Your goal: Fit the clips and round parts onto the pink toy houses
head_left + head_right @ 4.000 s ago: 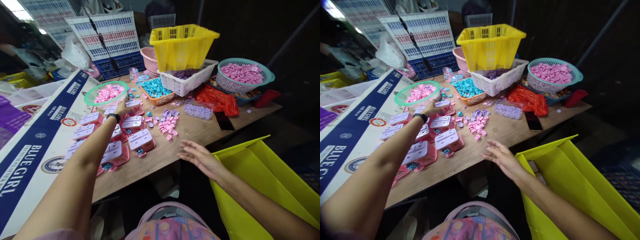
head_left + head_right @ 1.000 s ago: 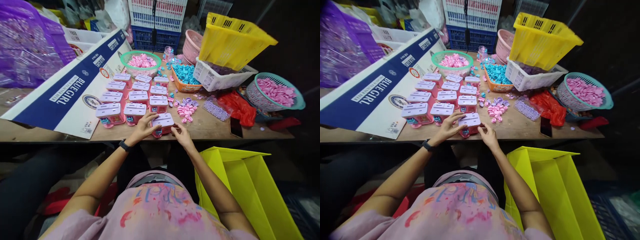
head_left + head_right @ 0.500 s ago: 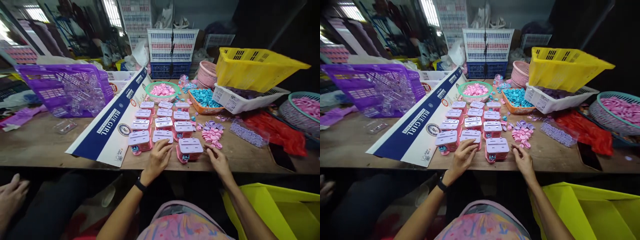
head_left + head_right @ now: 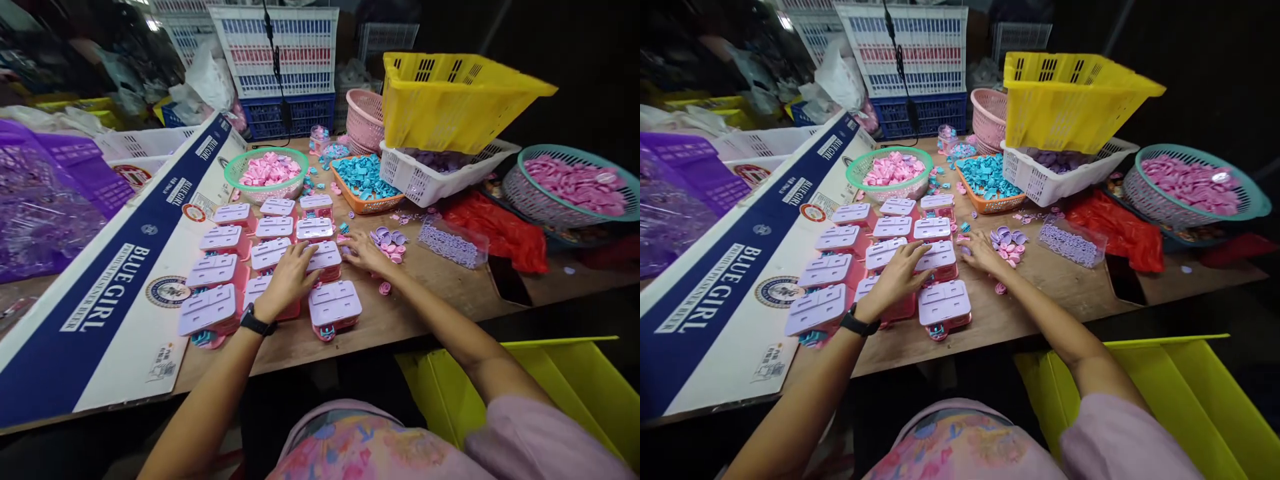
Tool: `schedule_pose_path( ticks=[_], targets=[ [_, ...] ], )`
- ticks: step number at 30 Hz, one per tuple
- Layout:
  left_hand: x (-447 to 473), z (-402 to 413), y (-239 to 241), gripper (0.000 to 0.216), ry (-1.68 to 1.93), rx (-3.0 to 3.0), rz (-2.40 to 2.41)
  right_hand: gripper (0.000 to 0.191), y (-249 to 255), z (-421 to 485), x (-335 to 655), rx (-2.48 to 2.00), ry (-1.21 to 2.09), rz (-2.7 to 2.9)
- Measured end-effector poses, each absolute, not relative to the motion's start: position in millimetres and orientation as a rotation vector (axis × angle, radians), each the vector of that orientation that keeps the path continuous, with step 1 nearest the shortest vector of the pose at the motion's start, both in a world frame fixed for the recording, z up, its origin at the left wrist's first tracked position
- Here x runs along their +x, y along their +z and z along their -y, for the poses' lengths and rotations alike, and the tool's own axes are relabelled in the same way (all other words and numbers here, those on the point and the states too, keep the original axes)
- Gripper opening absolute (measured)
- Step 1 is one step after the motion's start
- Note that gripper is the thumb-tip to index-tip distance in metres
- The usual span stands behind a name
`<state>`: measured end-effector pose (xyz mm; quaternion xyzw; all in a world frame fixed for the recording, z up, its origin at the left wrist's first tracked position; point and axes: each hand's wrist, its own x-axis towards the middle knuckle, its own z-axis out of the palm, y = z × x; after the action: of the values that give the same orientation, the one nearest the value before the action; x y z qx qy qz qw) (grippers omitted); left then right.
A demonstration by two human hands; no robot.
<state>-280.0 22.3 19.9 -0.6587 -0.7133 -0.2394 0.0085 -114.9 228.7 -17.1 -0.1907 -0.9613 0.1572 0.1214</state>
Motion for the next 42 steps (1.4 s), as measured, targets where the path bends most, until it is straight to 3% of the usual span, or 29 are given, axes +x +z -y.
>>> schedule_pose_path(
  ticks=[4,8,12,17,21,26,32,37,42],
  targets=[
    [-291.6,-35.2,24.6,0.063,-0.545,-2.15,2.38,0.028,-33.7,-240.8,-112.3,-0.587,0.341,2.941],
    [-297.5,-28.8,34.7,0.069,-0.594,-2.209,2.446,0.029,-40.2,-252.8,-94.7,-0.685,0.276,2.888],
    [-296.3,-25.5,36.9,0.065,-0.679,-2.33,2.462,0.032,-37.9,-248.8,-84.0,-0.637,0.393,2.765],
    [-281.7,-29.5,27.7,0.068,-0.832,-2.303,2.464,0.036,-36.8,-230.6,-93.9,-0.261,0.634,2.797],
    [-275.6,-20.6,28.9,0.073,-0.976,-2.268,2.432,0.036,-39.2,-234.0,-104.2,-0.253,0.601,2.81],
    [-278.0,16.7,51.9,0.055,-1.205,-2.133,2.27,0.04,-40.0,-242.0,-128.3,-0.342,0.499,2.487],
    [-281.3,74.9,83.8,0.034,-1.353,-1.921,2.23,0.059,-58.9,-226.6,-161.6,-0.407,0.373,2.698],
    [-292.6,103.9,86.5,0.01,-1.492,-1.64,2.168,0.055,-50.1,-220.8,-167.5,-0.418,0.335,2.722],
    [-296.0,111.6,76.6,0.011,-1.442,-1.649,2.127,0.044,-17.2,-201.9,-135.8,-0.286,0.418,2.594]
  ],
)
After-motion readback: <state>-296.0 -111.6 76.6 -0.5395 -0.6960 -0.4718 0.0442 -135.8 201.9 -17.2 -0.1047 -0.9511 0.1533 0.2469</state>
